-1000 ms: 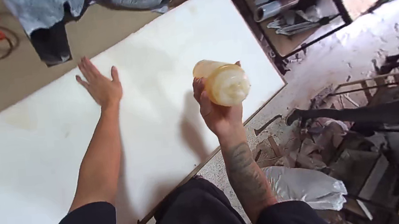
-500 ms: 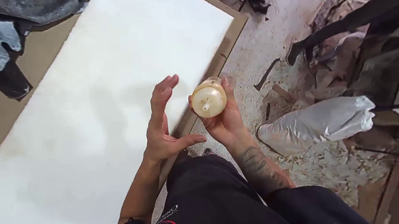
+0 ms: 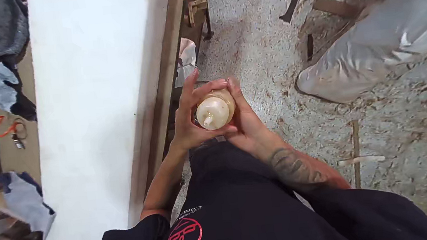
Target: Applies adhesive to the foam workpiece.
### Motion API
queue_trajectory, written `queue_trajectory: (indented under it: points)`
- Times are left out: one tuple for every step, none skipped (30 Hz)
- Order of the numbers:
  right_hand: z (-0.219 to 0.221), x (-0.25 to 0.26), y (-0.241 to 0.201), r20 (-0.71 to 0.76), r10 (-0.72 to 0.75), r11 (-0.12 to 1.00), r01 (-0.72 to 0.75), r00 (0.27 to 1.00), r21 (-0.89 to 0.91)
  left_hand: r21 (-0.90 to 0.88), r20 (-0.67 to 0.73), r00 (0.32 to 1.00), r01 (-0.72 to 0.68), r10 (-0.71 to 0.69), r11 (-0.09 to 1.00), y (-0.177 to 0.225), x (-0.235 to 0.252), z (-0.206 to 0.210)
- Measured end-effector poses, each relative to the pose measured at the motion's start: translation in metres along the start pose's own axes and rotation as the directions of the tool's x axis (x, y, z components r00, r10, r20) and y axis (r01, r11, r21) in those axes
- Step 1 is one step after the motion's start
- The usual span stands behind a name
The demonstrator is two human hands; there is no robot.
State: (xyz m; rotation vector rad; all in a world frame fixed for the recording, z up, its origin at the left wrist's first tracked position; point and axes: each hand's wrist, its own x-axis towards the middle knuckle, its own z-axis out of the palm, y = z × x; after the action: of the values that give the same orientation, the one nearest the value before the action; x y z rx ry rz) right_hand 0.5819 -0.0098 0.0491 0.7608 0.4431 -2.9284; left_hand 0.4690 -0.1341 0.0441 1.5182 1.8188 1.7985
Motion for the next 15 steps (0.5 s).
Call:
queue_trajectory:
  points:
    - [-0.010,-0.010,-0.005,0.006,0.034,0.998,-0.034,0.999,-0.052,-0.036,-0.045,0.999,0.003,-0.004,0.999,0.001,0.001,0.015]
    - [-0.020,-0.020,-0.011,0.002,0.077,0.985,-0.076,0.997,-0.156,-0.073,-0.087,0.996,0.021,-0.027,0.997,0.003,0.001,0.026]
    - [-0.030,-0.033,-0.018,-0.036,0.092,0.944,-0.099,0.995,-0.314,-0.121,-0.123,0.989,0.061,-0.076,0.991,0.005,0.002,0.034]
    - [-0.038,-0.048,-0.028,-0.064,0.044,0.844,-0.072,0.997,-0.532,-0.186,-0.141,0.981,0.105,-0.132,0.977,0.006,0.005,0.040]
    - [-0.046,-0.065,-0.038,-0.040,-0.078,0.661,0.022,0.996,-0.750,-0.263,-0.131,0.973,0.151,-0.191,0.953,0.008,0.007,0.045]
    - [-0.054,-0.082,-0.048,0.053,-0.277,0.402,0.165,0.959,-0.901,-0.324,-0.100,0.966,0.193,-0.237,0.926,0.010,0.008,0.048]
    - [-0.060,-0.095,-0.059,0.222,-0.456,0.098,0.297,0.862,-0.950,-0.360,-0.050,0.962,0.232,-0.267,0.904,0.012,0.009,0.051]
    - [-0.059,-0.107,-0.072,0.396,-0.517,-0.152,0.374,0.759,-0.915,-0.380,0.019,0.956,0.277,-0.292,0.883,0.015,0.009,0.053]
    - [-0.052,-0.115,-0.084,0.519,-0.482,-0.314,0.414,0.705,-0.854,-0.394,0.099,0.950,0.311,-0.297,0.865,0.018,0.009,0.056]
    - [-0.041,-0.118,-0.095,0.603,-0.398,-0.423,0.445,0.692,-0.789,-0.419,0.182,0.941,0.336,-0.284,0.844,0.019,0.010,0.059]
    - [-0.032,-0.117,-0.101,0.654,-0.299,-0.488,0.478,0.695,-0.731,-0.440,0.259,0.928,0.359,-0.267,0.823,0.022,0.011,0.062]
    - [-0.025,-0.112,-0.104,0.682,-0.204,-0.514,0.516,0.702,-0.685,-0.457,0.321,0.913,0.384,-0.253,0.803,0.025,0.012,0.065]
    - [-0.022,-0.105,-0.105,0.693,-0.117,-0.518,0.552,0.711,-0.654,-0.465,0.361,0.899,0.406,-0.250,0.787,0.029,0.014,0.067]
    - [-0.021,-0.098,-0.106,0.697,-0.044,-0.501,0.587,0.716,-0.636,-0.467,0.384,0.891,0.414,-0.243,0.781,0.032,0.016,0.069]
    - [-0.022,-0.092,-0.107,0.699,0.009,-0.480,0.617,0.715,-0.624,-0.463,0.393,0.890,0.409,-0.232,0.786,0.035,0.017,0.069]
